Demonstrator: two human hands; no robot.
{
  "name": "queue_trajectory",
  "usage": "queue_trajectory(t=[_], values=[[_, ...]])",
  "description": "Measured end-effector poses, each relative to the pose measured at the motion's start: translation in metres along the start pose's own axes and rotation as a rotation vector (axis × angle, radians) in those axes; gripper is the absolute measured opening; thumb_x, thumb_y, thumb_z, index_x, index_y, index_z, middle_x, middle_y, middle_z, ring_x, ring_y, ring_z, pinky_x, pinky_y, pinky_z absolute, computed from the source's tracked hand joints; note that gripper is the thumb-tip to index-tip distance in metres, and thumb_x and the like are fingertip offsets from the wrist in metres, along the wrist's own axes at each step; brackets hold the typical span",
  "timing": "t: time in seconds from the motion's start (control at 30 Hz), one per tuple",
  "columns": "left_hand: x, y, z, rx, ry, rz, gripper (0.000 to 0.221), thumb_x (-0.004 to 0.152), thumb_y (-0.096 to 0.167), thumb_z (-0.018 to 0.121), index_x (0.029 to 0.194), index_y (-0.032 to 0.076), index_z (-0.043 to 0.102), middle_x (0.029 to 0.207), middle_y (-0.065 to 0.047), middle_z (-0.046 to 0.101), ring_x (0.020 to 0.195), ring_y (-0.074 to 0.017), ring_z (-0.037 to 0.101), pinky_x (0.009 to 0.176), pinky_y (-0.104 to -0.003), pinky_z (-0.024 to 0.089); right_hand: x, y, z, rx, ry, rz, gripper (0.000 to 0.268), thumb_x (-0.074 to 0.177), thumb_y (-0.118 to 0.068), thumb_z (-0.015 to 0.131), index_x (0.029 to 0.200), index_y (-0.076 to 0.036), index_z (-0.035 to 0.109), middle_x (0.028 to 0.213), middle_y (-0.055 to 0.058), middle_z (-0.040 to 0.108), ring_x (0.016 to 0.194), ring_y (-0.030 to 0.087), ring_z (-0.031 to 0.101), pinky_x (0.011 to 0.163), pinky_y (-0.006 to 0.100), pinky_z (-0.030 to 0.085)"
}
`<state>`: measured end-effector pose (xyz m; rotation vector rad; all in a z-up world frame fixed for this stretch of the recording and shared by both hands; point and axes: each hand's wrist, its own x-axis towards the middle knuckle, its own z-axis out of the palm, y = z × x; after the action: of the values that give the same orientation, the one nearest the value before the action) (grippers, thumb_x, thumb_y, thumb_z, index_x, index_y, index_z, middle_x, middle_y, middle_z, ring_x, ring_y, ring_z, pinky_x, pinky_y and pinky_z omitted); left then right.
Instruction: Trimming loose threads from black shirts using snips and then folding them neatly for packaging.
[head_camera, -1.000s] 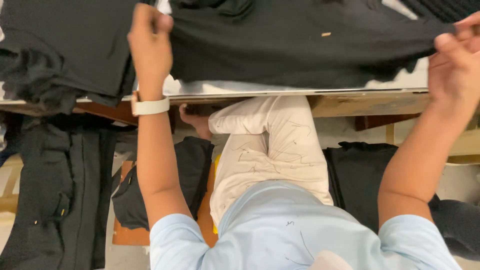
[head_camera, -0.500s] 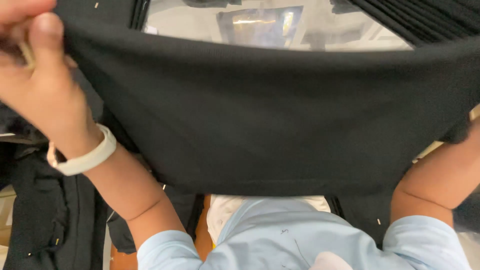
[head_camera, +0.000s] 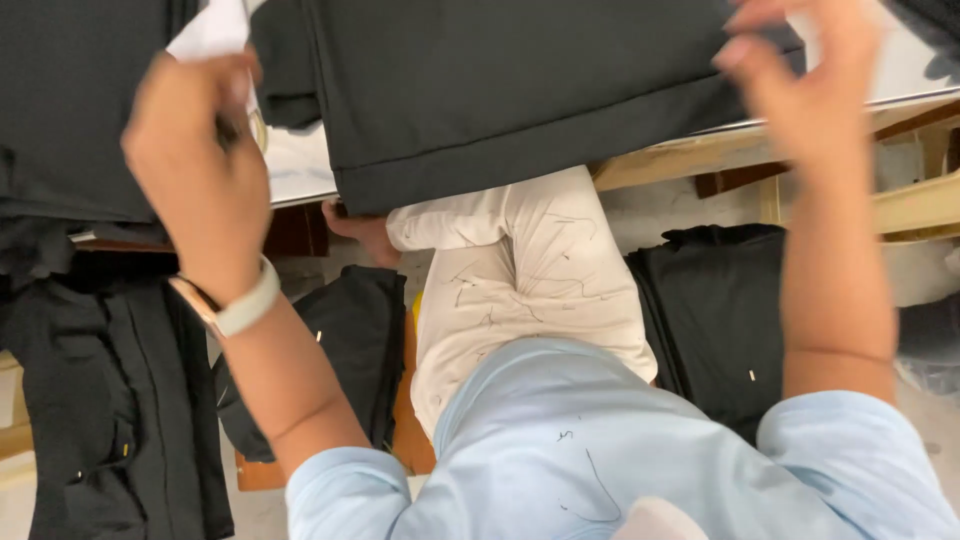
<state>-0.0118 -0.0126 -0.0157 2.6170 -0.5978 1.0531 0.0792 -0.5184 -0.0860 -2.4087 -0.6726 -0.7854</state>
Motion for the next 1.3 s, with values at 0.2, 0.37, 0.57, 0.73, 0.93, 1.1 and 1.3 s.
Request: queue_trajectory(t=[0.2,0.37,0.57,0.73,0.93,1.1,1.3], values=[[-0.062,0.032,0.009,-0.269,-0.018,-0.426,0.027,0.119,0.013,0.048,0.116,-0.002,0.069,0.084,-0.008,0.066,0.071,-0.0221,0.059,0.069,-0.037,0.042,-0.009,-0.086,0.044,0.315,-0.253,-0.324,0.019,0.104,-0.019,0.078,0.109,-0.004,0.070,0.122,0.016,0.074,0.113,0.037,0.068,0.099,0.050,0.042],[-0.097,0.030,0.023,-0.322,0.065,-0.575,0.030,0.114,0.025,0.050,0.110,0.003,0.070,0.095,-0.009,0.071,0.077,-0.0213,0.063,0.069,-0.035,0.046,-0.010,-0.095,0.081,0.135,-0.348,-0.356,0.008,0.108,-0.006,0.073,0.106,-0.014,0.074,0.120,0.003,0.071,0.106,0.031,0.060,0.085,0.045,0.042],[-0.109,0.050,0.043,-0.307,-0.068,-0.469,0.038,0.101,0.039,0.072,0.123,0.009,0.063,0.095,-0.005,0.055,0.082,-0.0178,0.057,0.066,-0.033,0.046,0.012,-0.092,0.056,0.265,-0.220,-0.346,0.021,0.106,0.018,0.060,0.103,0.001,0.073,0.114,0.015,0.077,0.107,0.036,0.068,0.099,0.050,0.045],[-0.108,0.059,0.053,-0.312,-0.095,-0.467,0.029,0.104,0.034,0.067,0.121,0.011,0.064,0.092,-0.002,0.053,0.082,-0.0163,0.055,0.068,-0.032,0.047,0.005,-0.039,0.020,0.215,-0.079,-0.280,0.014,0.127,0.025,0.051,0.123,0.024,0.064,0.129,0.038,0.058,0.122,0.052,0.057,0.110,0.058,0.044],[-0.097,0.066,0.058,-0.308,-0.124,-0.418,0.017,0.098,0.013,0.071,0.113,0.010,0.067,0.092,0.000,0.056,0.079,-0.0162,0.057,0.070,-0.032,0.043,0.005,-0.058,0.014,0.095,-0.049,-0.247,0.008,0.120,0.025,0.060,0.124,0.021,0.066,0.131,0.035,0.061,0.123,0.051,0.059,0.109,0.055,0.044],[-0.079,0.079,0.077,-0.301,-0.140,-0.327,0.025,0.101,0.021,0.069,0.124,0.013,0.067,0.100,-0.002,0.059,0.087,-0.0181,0.061,0.054,-0.031,0.042,0.011,-0.117,0.055,0.216,-0.123,-0.289,0.015,0.119,-0.007,0.065,0.116,0.004,0.075,0.120,0.020,0.076,0.113,0.040,0.066,0.103,0.051,0.038],[-0.067,0.082,0.105,-0.195,-0.194,-0.259,0.053,0.080,0.007,0.069,0.132,0.014,0.062,0.102,-0.003,0.053,0.085,-0.0229,0.057,0.051,-0.033,0.043,0.018,-0.132,0.113,0.159,-0.440,-0.288,0.036,0.107,-0.019,0.067,0.140,-0.004,0.063,0.144,0.008,0.063,0.121,0.031,0.059,0.095,0.048,0.039]])
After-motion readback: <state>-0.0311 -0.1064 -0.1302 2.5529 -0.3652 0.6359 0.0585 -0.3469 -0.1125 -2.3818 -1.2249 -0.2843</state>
